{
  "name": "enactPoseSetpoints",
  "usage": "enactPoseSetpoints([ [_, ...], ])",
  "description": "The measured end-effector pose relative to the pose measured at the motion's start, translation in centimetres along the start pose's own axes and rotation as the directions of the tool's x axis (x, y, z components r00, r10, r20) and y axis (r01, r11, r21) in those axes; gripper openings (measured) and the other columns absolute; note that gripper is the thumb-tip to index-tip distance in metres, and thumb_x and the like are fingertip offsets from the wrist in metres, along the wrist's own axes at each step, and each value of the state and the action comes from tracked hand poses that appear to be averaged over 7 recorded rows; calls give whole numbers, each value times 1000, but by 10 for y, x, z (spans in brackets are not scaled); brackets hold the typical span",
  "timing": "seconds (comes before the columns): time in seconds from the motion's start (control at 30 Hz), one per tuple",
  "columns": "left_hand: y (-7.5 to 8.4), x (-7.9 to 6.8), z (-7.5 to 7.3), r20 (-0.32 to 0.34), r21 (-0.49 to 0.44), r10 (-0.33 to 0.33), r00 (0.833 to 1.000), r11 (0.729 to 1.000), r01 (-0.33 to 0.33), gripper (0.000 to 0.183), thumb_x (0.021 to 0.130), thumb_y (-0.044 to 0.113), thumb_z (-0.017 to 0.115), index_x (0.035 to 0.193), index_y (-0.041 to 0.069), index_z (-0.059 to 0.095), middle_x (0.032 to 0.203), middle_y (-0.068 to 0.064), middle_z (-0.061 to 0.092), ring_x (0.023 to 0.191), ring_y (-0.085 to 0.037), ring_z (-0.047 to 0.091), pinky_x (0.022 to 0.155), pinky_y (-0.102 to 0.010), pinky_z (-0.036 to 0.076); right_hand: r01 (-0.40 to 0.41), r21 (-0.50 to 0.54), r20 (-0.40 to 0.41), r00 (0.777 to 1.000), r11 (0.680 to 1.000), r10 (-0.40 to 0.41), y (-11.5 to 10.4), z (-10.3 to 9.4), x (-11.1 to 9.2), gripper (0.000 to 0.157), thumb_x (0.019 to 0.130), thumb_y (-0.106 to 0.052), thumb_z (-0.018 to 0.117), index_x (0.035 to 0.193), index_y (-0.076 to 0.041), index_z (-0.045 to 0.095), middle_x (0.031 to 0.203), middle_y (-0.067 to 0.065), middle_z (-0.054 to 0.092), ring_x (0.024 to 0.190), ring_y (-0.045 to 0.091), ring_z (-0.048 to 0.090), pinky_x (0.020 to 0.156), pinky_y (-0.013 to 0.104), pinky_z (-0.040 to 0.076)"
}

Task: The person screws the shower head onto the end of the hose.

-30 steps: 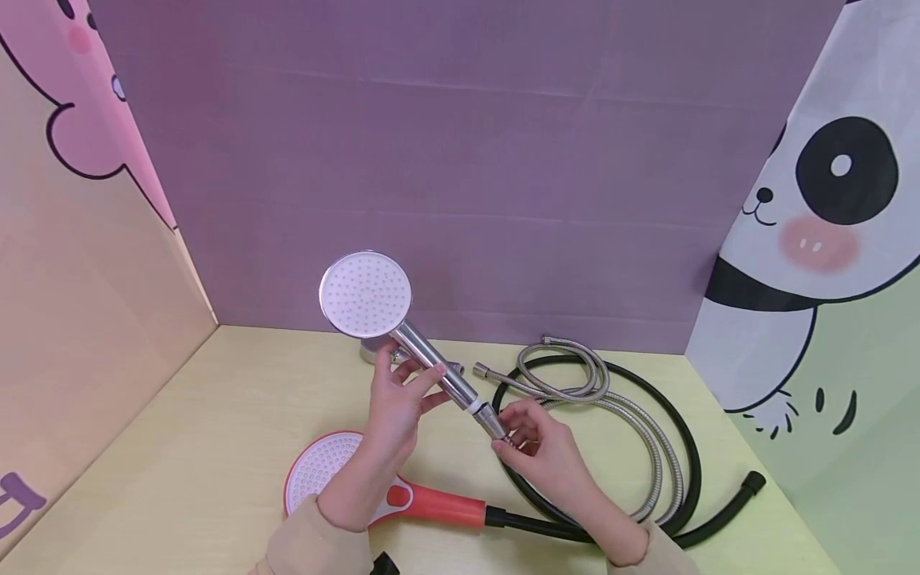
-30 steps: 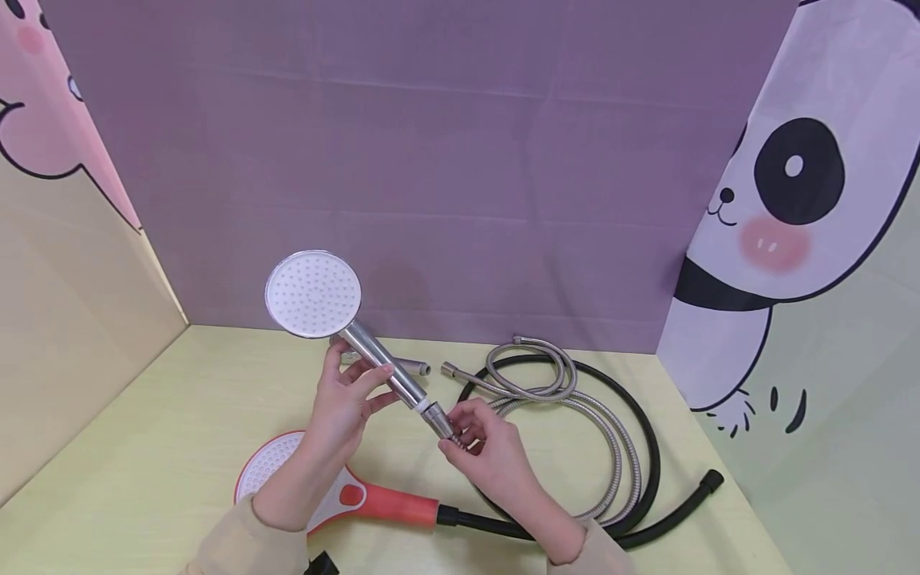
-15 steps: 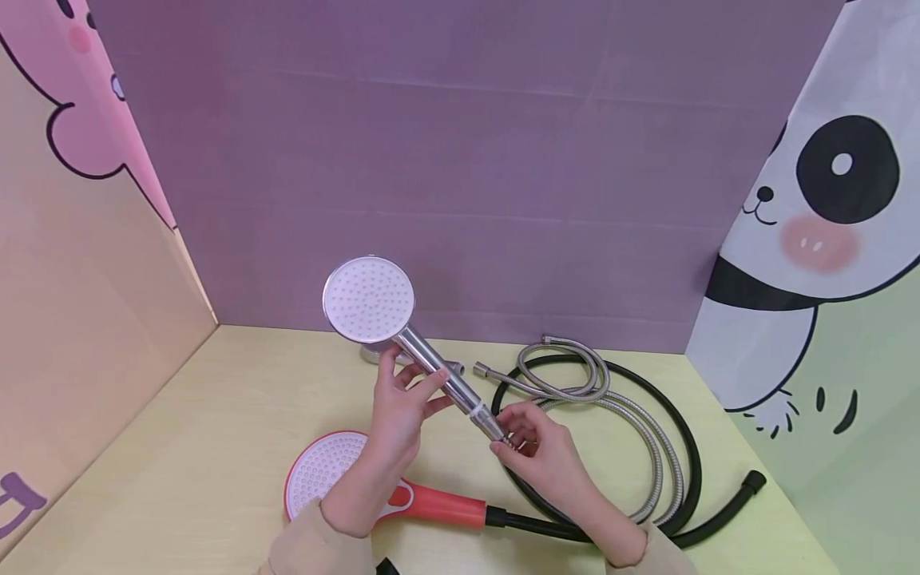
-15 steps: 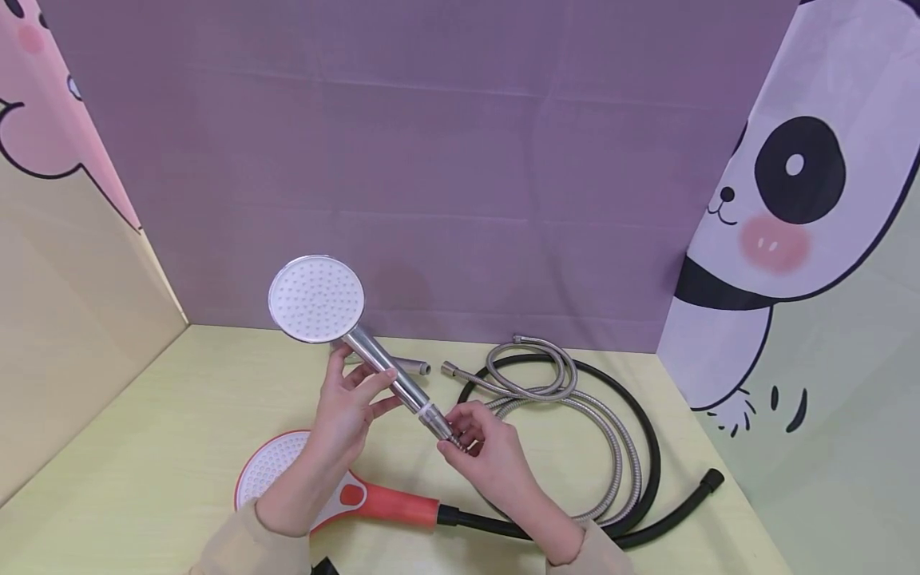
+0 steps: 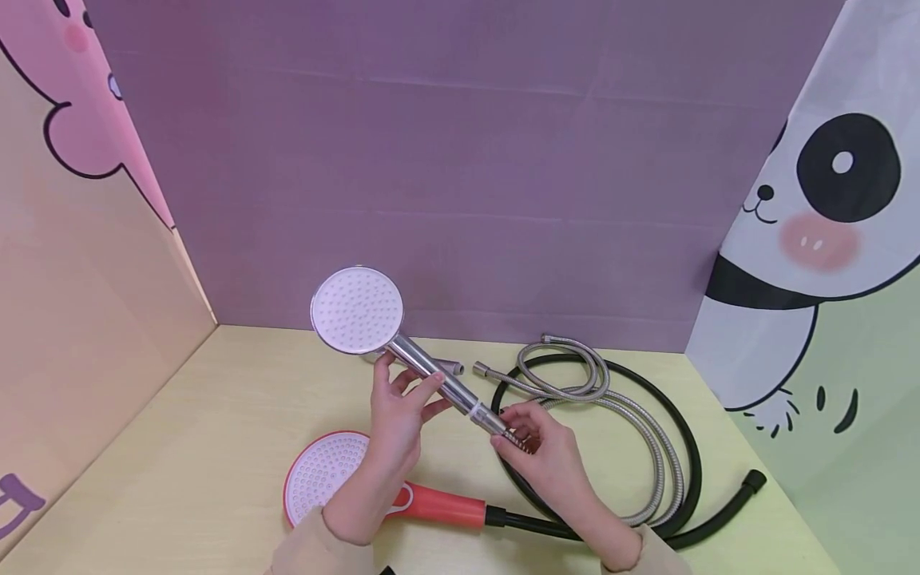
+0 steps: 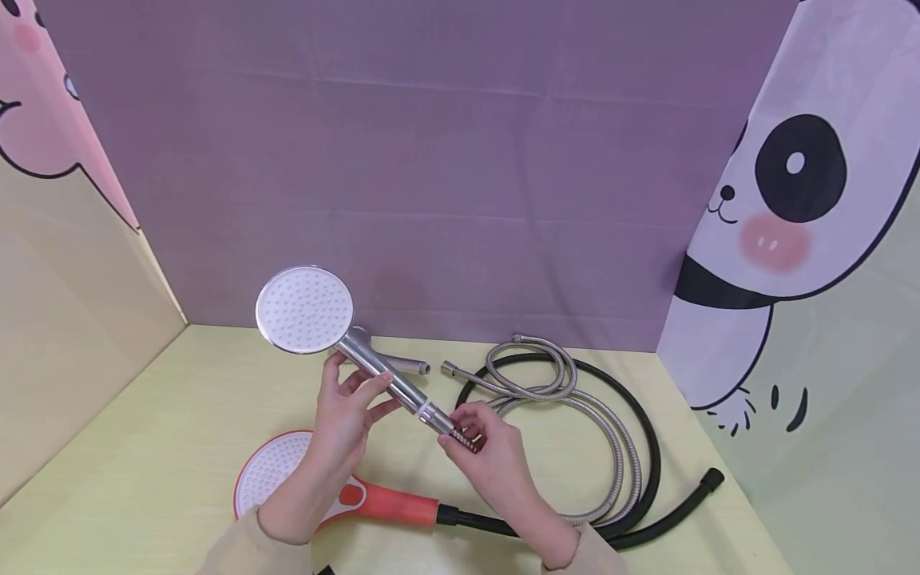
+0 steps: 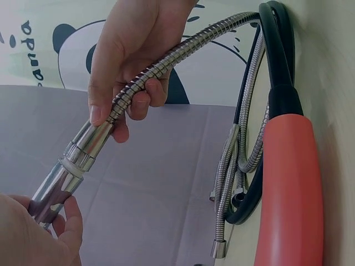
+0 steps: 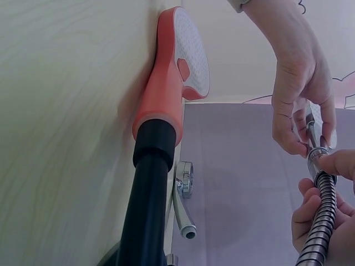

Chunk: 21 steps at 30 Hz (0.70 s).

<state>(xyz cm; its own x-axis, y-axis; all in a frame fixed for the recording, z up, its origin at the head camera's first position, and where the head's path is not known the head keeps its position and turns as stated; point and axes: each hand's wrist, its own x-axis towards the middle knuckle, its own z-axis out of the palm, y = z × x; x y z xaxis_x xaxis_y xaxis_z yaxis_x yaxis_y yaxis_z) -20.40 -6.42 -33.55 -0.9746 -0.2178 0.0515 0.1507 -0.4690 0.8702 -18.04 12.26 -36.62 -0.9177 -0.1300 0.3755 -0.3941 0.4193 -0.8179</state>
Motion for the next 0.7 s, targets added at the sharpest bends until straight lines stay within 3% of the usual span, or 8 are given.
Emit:
enactPoseSetpoints([
  [0.4, 2, -4, 3, -26, -10, -27, 999, 1000, 27, 59, 84, -8, 62, 129, 16, 35, 91, -4, 49, 73, -14, 64, 69, -39, 59, -4, 26, -42, 999, 1000, 5, -2, -1, 2, 32, 68, -13, 84, 92, -18, 63, 74, -7, 69, 56, 4, 52, 52, 18, 44],
  [0.7, 1, -4, 3, -22, -5, -22, 1000, 1000, 22, 59, 83, -8, 63, 130, 16, 34, 92, -4, 50, 74, -14, 64, 70, -38, 59, -9, 3, -37, 999, 1000, 9, -4, -2, 2, 26, 70, -15, 83, 88, -19, 64, 63, -7, 58, 53, 5, 49, 50, 18, 43],
])
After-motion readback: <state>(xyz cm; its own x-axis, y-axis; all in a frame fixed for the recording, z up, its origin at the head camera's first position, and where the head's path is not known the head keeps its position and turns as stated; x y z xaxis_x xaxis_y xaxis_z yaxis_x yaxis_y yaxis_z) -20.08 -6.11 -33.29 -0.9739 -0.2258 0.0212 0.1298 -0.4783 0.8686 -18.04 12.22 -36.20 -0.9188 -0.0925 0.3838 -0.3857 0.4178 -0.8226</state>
